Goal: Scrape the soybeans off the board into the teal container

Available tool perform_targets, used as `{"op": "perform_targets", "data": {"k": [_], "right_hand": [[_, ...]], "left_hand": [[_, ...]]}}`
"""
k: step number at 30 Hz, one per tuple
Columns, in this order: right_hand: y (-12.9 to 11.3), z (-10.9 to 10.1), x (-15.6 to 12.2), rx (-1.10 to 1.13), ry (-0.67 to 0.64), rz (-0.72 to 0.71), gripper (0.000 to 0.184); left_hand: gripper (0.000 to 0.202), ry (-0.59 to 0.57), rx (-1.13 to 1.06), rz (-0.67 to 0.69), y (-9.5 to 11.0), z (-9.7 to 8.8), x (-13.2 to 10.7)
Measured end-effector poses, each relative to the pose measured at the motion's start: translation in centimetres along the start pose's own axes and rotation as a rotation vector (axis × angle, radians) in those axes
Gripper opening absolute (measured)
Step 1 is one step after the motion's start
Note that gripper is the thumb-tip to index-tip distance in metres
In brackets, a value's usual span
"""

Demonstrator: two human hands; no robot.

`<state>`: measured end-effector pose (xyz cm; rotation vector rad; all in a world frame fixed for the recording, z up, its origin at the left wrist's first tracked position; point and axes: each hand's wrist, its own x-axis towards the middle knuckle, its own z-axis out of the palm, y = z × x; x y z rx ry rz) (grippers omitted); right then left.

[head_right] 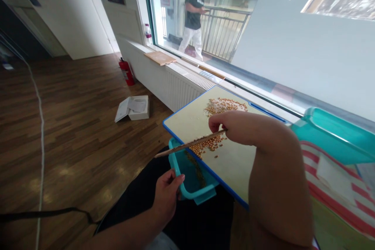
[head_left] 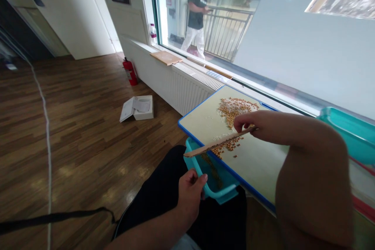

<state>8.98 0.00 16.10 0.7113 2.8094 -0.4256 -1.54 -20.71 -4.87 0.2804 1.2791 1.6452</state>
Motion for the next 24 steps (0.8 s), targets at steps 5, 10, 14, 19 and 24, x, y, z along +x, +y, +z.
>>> {"op": "perform_targets", "data": {"k": [5, 10, 14, 19, 24], "right_hand": [[-1.4, -0.8, 0.1, 0.017, -0.048, 0.032, 0.029], [-1.9, -1.0, 0.3, 0.008, 0.004, 0.059, 0.024], [-1.6, -1.1, 0.3, 0.027, 0.057, 0.027, 0.021], [-2.3, -1.7, -0.3, 0.041, 0.164, 0.048, 0.022], [-1.9, -3.0, -1.3, 0.015, 0.295, 0.139, 0.025]], "left_hand": [[0.033, -0.007, 0.002, -0.025, 0.3, -0.4, 0.4], [0.034, -0.010, -0.012, -0.053, 0.5, -0.5, 0.7], [0.032, -0.012, -0.013, -0.088, 0.5, -0.7, 0.8], [0.032, -0.010, -0.062, -0.121, 0.5, -1.0, 0.9], [0.037, -0.002, -0.112, -0.108, 0.6, -1.4, 1.2]]}}
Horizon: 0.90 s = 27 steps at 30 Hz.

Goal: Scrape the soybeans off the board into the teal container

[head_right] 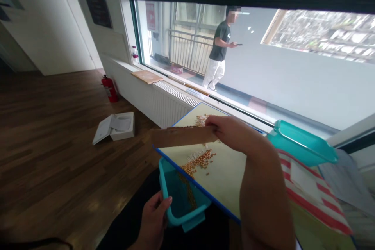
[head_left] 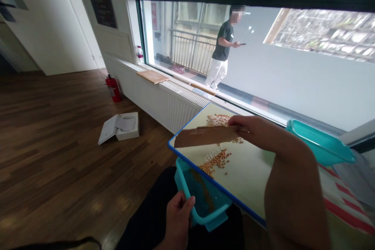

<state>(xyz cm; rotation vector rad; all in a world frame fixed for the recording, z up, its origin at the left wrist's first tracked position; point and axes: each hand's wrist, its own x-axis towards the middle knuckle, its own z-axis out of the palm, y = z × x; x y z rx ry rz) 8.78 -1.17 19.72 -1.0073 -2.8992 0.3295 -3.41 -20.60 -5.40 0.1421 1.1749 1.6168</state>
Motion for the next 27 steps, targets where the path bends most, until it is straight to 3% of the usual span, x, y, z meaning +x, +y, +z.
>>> {"op": "perform_targets", "data": {"k": [6, 11, 15, 21, 27], "right_hand": [[0.5, -1.7, -1.7, -0.232, 0.254, 0.162, 0.028], [-0.8, -0.5, -7.7, -0.501, 0.263, 0.378, 0.037], [-0.5, 0.6, -11.2, -0.430, 0.223, 0.389, 0.038], [2.0, 2.8, -10.2, -0.328, 0.164, 0.265, 0.035], [3.9, 4.9, -8.9, -0.159, 0.146, 0.282, 0.038]], "left_hand": [[0.034, -0.044, 0.017, -0.013, 0.1, -0.6, 0.3], [0.035, -0.041, 0.017, -0.040, 0.6, -0.4, 0.0], [0.037, -0.037, 0.056, -0.017, 0.8, -0.4, 0.2], [0.039, -0.042, 0.043, 0.018, 0.5, -0.4, 0.1], [0.040, -0.036, 0.044, 0.049, 0.8, -0.2, 0.0]]}}
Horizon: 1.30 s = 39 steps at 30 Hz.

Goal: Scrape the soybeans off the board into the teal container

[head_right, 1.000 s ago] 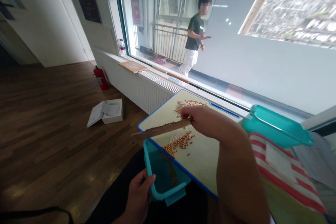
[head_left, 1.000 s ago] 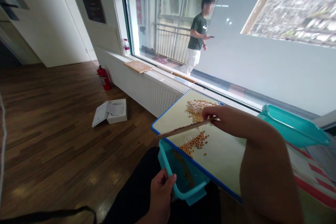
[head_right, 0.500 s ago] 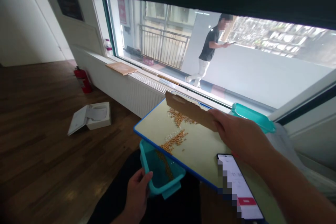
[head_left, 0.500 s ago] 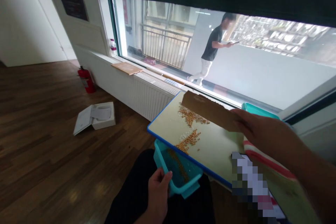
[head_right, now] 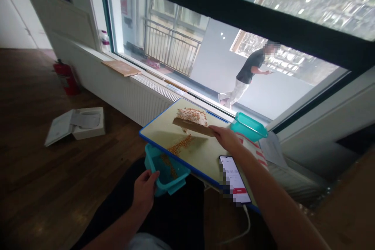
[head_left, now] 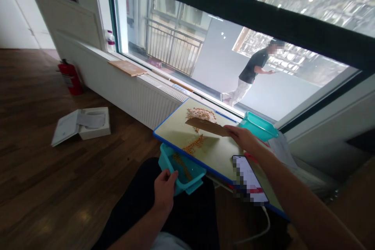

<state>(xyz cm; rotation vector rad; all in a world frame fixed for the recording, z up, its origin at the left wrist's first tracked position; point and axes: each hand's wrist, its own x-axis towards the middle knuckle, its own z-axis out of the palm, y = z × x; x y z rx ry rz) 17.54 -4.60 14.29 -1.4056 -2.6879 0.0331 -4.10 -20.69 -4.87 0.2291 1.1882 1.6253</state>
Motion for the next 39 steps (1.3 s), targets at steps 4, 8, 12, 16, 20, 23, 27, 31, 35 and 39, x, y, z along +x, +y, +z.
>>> {"op": "perform_targets", "data": {"k": [4, 8, 12, 16, 20, 23, 27, 31, 35, 39], "right_hand": [[0.5, 0.5, 0.5, 0.030, -0.036, -0.018, 0.038], [1.1, 1.4, 0.8, 0.015, -0.034, -0.082, 0.037], [1.6, 2.8, 0.9, -0.066, 0.027, -0.053, 0.036], [1.0, 3.4, 0.5, -0.122, 0.031, -0.063, 0.037], [-0.1, 3.1, 0.2, -0.124, 0.019, -0.068, 0.038], [-0.6, 3.0, 0.2, -0.119, 0.033, -0.055, 0.037], [-0.7, 2.7, -0.1, -0.057, 0.083, -0.051, 0.035], [0.0, 2.0, -0.1, -0.042, 0.141, -0.010, 0.034], [0.6, 1.6, 0.0, -0.043, 0.132, 0.022, 0.034], [-0.2, 1.8, -0.8, -0.038, 0.148, 0.053, 0.033]], "left_hand": [[0.038, -0.020, 0.015, 0.020, 0.1, 0.0, -0.1], [0.037, -0.018, 0.023, 0.071, -0.6, 0.0, 0.0], [0.036, 0.015, 0.018, 0.096, -1.4, 0.1, 0.0], [0.035, 0.008, 0.023, 0.104, -1.7, 0.5, -0.5], [0.033, -0.015, 0.027, 0.126, -1.8, 0.6, -0.8], [0.031, -0.013, 0.034, 0.116, -1.6, 0.6, -0.5], [0.026, 0.023, 0.060, 0.035, -1.2, 0.9, -0.1], [0.017, 0.082, 0.037, -0.122, -0.9, 1.3, 0.1], [0.009, 0.141, 0.051, -0.273, -0.9, 1.5, 0.3], [0.011, 0.203, 0.060, -0.246, -0.9, 0.9, 0.6]]}}
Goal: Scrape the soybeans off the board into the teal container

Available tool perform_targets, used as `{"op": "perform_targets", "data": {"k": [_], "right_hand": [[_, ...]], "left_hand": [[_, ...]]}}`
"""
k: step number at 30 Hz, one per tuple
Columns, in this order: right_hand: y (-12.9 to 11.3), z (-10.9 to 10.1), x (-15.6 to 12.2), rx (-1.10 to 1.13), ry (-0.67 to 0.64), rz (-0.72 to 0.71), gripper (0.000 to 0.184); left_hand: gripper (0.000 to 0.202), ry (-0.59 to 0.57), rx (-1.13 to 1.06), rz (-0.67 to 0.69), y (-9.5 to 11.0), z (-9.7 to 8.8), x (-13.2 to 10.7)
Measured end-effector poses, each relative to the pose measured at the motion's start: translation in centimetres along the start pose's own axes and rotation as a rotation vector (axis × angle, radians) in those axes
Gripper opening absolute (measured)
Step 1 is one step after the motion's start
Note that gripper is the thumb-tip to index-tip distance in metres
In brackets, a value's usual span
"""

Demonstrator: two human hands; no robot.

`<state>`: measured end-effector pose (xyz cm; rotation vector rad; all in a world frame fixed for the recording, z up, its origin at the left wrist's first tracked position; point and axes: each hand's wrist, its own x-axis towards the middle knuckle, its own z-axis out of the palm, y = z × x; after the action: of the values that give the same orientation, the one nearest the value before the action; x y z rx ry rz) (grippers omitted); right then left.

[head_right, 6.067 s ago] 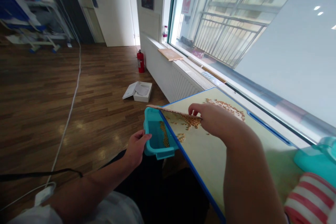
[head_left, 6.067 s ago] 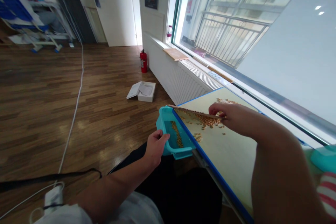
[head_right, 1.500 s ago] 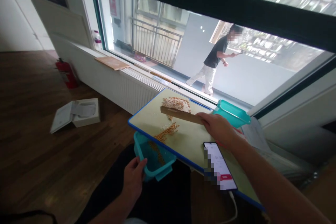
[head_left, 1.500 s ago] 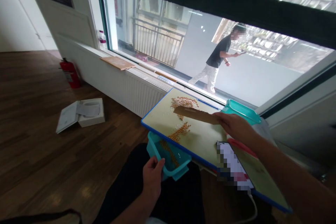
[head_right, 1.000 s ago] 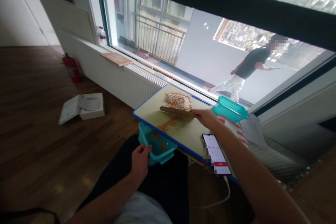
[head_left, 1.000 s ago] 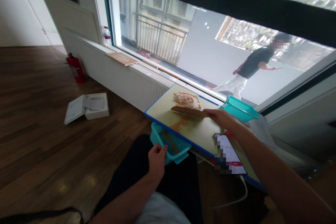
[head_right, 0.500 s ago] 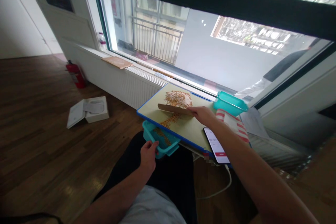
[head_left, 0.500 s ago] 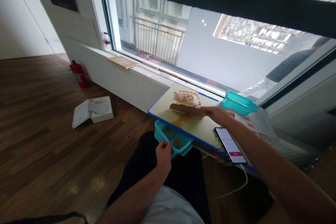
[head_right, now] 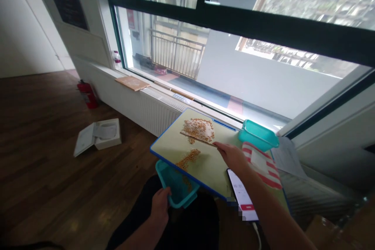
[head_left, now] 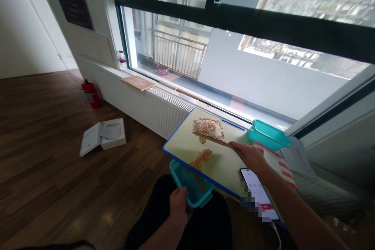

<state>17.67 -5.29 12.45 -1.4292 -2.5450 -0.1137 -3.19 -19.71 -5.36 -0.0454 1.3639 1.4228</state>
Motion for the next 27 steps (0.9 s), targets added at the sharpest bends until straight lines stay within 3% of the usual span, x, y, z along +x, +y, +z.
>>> {"op": "perform_targets", "data": {"k": [5, 10, 18, 27], "right_hand": [[-1.3, -0.8, -2.2, -0.195, 0.074, 0.121, 0.034], [-1.4, -1.8, -3.0, -0.334, 0.132, 0.196, 0.036], [-1.7, -1.3, 0.4, -0.303, -0.058, 0.087, 0.037], [-1.5, 1.0, 0.3, -0.316, -0.036, 0.041, 0.039]], "left_hand": [[0.015, 0.075, -0.046, 0.101, 0.0, -1.0, 0.5], [0.010, 0.063, -0.073, 0.176, -0.2, -1.0, 0.2], [0.015, 0.083, -0.097, 0.245, -1.6, 0.8, 0.2], [0.011, 0.099, -0.122, 0.274, -2.6, 0.4, 0.4]]}}
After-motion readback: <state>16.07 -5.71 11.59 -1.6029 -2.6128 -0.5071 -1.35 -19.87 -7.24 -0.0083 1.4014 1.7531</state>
